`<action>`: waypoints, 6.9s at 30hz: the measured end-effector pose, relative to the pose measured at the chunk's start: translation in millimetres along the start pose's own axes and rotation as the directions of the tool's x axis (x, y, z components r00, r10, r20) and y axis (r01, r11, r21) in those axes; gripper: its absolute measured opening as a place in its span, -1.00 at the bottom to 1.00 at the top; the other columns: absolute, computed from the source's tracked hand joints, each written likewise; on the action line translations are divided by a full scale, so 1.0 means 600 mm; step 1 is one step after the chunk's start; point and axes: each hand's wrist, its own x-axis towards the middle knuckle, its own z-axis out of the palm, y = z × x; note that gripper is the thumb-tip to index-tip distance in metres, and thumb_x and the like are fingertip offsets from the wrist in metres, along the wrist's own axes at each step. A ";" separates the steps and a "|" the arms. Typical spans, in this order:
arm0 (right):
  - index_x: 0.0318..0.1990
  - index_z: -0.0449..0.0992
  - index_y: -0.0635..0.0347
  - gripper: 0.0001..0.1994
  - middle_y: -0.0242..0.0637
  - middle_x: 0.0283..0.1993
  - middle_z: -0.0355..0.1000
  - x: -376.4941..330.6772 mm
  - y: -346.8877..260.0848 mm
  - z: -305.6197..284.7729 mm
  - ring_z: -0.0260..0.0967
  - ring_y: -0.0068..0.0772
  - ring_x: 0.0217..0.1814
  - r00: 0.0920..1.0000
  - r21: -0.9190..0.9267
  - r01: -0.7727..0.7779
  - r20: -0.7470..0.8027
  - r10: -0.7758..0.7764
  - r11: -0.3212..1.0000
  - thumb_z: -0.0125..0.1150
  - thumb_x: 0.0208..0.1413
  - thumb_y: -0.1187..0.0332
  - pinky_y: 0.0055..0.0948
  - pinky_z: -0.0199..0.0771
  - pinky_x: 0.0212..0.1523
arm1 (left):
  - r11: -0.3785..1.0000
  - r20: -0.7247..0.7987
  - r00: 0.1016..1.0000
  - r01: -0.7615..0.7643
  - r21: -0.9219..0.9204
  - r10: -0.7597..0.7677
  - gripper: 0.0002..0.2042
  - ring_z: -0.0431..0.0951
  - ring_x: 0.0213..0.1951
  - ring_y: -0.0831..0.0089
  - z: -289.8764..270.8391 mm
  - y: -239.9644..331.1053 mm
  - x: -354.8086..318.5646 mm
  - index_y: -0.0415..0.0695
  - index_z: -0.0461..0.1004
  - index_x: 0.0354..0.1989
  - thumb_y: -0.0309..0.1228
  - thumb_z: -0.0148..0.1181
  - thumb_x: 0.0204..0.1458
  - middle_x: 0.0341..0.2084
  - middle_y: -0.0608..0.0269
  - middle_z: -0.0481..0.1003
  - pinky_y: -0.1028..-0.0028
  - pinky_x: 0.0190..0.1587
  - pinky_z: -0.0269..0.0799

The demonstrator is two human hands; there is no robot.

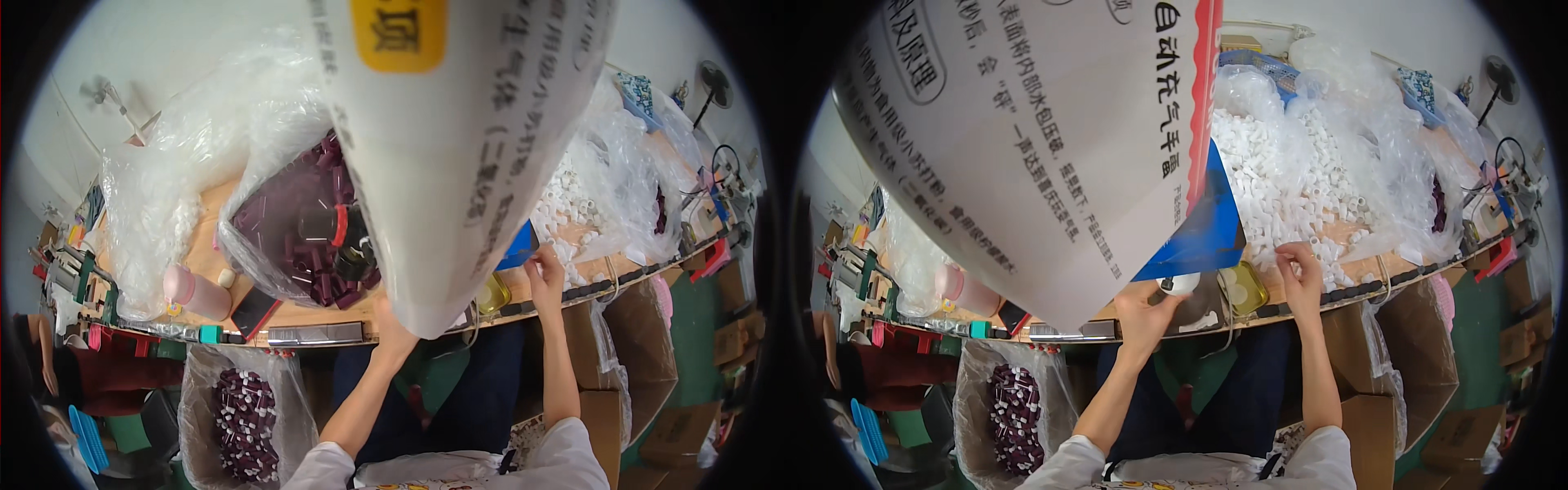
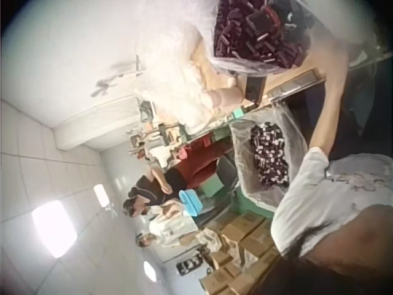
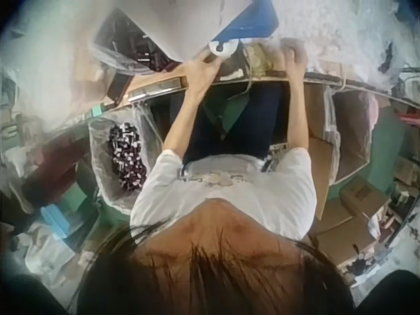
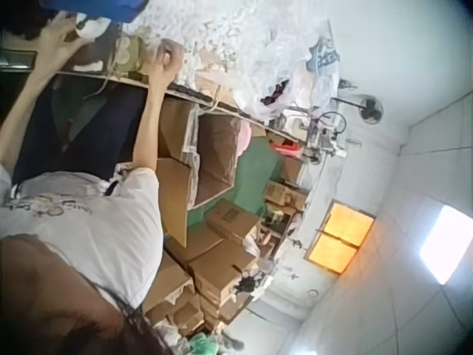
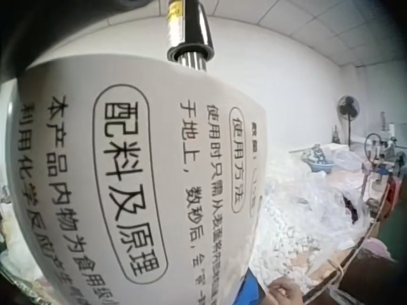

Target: Assembling small purple and white plastic parts using a manual-feed pneumatic press.

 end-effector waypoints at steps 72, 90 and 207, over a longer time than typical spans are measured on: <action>-0.21 0.66 0.23 -0.81 -0.12 -0.19 0.60 -0.044 -0.142 0.139 0.54 -0.03 -0.03 0.804 -0.165 0.587 0.233 -0.547 0.793 0.29 -0.01 0.61 -0.19 0.54 -0.03 | 0.984 -0.026 0.999 -0.031 0.173 0.036 -0.61 0.52 -0.16 0.12 0.026 0.041 -0.025 -0.24 0.49 -0.13 -0.45 0.48 -0.14 -0.31 0.07 0.53 0.21 -0.03 0.34; -0.15 0.52 0.27 -0.75 -0.12 -0.16 0.49 0.000 0.032 -0.065 0.39 0.05 -0.05 0.964 -0.704 0.267 0.191 -0.187 0.658 0.24 -0.05 0.57 -0.08 0.39 -0.02 | 0.966 -0.042 0.977 -0.199 0.164 0.209 -0.71 0.56 -0.15 0.17 0.014 0.021 -0.015 -0.16 0.67 -0.20 -0.47 0.51 -0.17 -0.22 0.14 0.58 0.29 -0.11 0.44; -0.29 0.61 0.23 -0.83 -0.18 -0.28 0.54 -0.030 -0.051 0.018 0.45 -0.08 -0.13 0.962 -0.582 0.144 -0.106 -0.251 0.800 0.18 -0.05 0.63 -0.20 0.44 -0.12 | 0.987 0.210 0.978 -0.022 0.159 -0.012 -0.65 0.64 -0.25 0.34 -0.014 0.029 0.016 -0.29 0.64 -0.26 -0.44 0.58 -0.27 -0.39 0.11 0.65 0.35 -0.18 0.51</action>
